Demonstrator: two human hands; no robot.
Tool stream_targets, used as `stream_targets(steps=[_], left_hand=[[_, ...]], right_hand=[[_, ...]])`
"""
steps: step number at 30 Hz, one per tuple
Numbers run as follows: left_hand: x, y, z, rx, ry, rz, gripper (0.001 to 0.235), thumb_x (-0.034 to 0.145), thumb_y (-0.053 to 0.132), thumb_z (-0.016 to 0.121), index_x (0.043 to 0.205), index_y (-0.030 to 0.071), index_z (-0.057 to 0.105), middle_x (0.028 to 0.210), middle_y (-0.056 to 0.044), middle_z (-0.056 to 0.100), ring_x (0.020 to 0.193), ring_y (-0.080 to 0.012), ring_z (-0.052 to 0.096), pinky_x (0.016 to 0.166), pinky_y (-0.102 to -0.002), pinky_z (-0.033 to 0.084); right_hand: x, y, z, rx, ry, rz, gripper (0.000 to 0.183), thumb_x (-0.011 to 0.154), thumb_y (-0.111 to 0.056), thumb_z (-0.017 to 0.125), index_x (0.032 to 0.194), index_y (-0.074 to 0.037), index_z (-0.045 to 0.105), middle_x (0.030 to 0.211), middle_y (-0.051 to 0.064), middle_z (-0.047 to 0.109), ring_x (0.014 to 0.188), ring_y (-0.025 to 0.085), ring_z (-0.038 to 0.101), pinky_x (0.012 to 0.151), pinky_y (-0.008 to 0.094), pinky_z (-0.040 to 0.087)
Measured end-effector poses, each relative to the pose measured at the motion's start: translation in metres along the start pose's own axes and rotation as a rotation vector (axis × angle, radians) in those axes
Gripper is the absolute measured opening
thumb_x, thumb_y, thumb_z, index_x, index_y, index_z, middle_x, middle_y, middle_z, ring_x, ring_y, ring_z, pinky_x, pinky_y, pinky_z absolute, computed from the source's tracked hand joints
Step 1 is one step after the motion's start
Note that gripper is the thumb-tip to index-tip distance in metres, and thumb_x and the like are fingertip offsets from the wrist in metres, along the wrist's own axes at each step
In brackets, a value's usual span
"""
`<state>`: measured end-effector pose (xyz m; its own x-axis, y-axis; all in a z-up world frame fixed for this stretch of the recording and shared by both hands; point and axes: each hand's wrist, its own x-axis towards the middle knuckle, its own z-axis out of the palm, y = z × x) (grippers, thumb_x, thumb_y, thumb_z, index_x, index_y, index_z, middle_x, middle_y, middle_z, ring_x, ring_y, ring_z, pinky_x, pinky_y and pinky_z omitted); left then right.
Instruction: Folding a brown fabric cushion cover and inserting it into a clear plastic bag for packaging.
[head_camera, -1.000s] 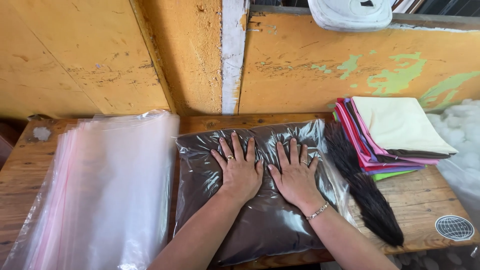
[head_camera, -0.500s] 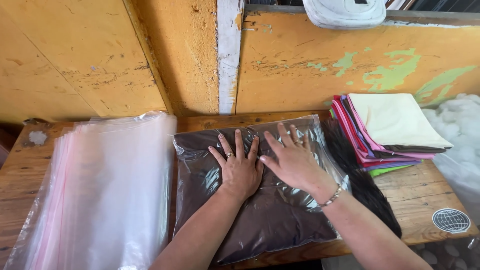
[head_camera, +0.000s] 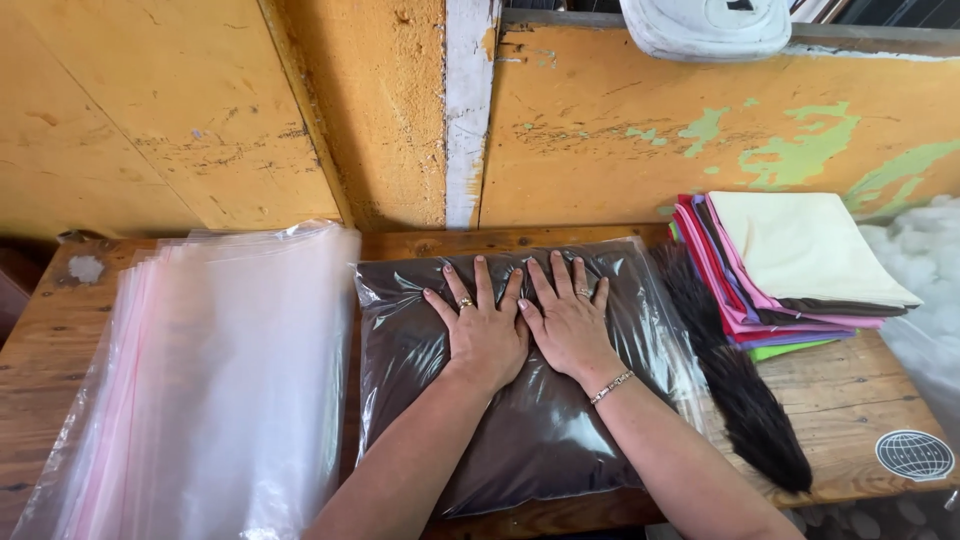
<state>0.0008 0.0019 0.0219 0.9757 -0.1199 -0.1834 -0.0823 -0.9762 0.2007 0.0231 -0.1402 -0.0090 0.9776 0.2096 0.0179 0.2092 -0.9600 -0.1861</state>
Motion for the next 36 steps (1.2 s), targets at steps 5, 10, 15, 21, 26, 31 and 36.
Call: stream_targets(steps=[5,10,15,21,26,31,36], left_hand=[[-0.020,0.002,-0.002,-0.052,0.007,0.043,0.065,0.101,0.041,0.033,0.163,0.031,0.018,0.171,-0.018,-0.002,0.149,-0.0612,-0.011,0.111,-0.082,-0.006],[-0.007,-0.002,0.014,-0.050,0.037,0.040,0.066,0.100,0.041,0.033,0.163,0.031,0.018,0.170,-0.019,0.000,0.148,-0.0616,-0.008,0.111,-0.082,-0.005],[0.014,-0.021,0.020,-0.132,0.080,0.048,0.068,0.096,0.042,0.041,0.162,0.029,0.026,0.170,-0.017,0.009,0.151,-0.0573,-0.001,0.113,-0.080,-0.002],[0.052,-0.052,0.036,-0.077,0.273,-0.040,0.053,0.078,0.031,0.073,0.127,0.015,0.064,0.127,-0.011,0.043,0.125,-0.0403,0.041,0.095,-0.052,0.040],[0.054,-0.058,-0.001,-0.006,0.807,0.167,0.011,0.076,0.004,0.067,0.079,0.010,0.075,0.090,-0.010,0.054,0.079,-0.0309,0.067,0.058,-0.035,0.057],[0.033,-0.051,-0.052,-0.080,0.719,0.181,0.034,0.086,0.007,0.068,0.119,0.003,0.063,0.131,-0.026,0.041,0.118,-0.0523,0.050,0.089,-0.057,0.047],[-0.013,-0.030,-0.051,0.014,0.249,0.165,0.061,0.098,0.020,0.058,0.155,0.006,0.040,0.162,-0.032,0.019,0.150,-0.0576,0.014,0.113,-0.076,0.014]], right_hand=[[-0.025,-0.001,-0.002,-0.016,-0.015,-0.012,0.064,0.106,-0.052,0.029,0.164,-0.028,0.021,0.170,0.012,0.014,0.155,0.044,0.010,0.118,0.072,0.008],[-0.013,0.008,0.004,0.006,-0.029,-0.003,0.066,0.105,-0.058,0.028,0.164,-0.031,0.019,0.170,0.009,0.015,0.155,0.041,0.011,0.118,0.072,0.009],[-0.004,0.011,-0.006,-0.006,-0.018,0.020,0.065,0.103,-0.060,0.037,0.161,-0.034,0.027,0.159,0.006,0.033,0.149,0.037,0.030,0.116,0.067,0.022],[0.022,0.045,0.033,-0.025,0.256,-0.004,0.040,0.089,-0.053,0.067,0.124,-0.034,0.066,0.106,-0.001,0.048,0.114,0.030,0.055,0.095,0.049,0.047],[0.027,0.032,0.006,0.284,0.610,-0.108,0.011,0.086,-0.024,0.076,0.096,-0.021,0.074,0.092,0.007,0.056,0.093,0.035,0.065,0.083,0.044,0.054],[0.011,-0.009,-0.070,0.123,0.367,-0.008,0.046,0.098,-0.037,0.061,0.139,-0.016,0.057,0.135,0.018,0.043,0.128,0.045,0.043,0.104,0.059,0.039],[-0.056,-0.058,-0.101,-0.051,0.014,0.004,0.062,0.105,-0.049,0.040,0.157,-0.016,0.039,0.165,0.025,0.024,0.154,0.047,0.014,0.120,0.066,0.011]])
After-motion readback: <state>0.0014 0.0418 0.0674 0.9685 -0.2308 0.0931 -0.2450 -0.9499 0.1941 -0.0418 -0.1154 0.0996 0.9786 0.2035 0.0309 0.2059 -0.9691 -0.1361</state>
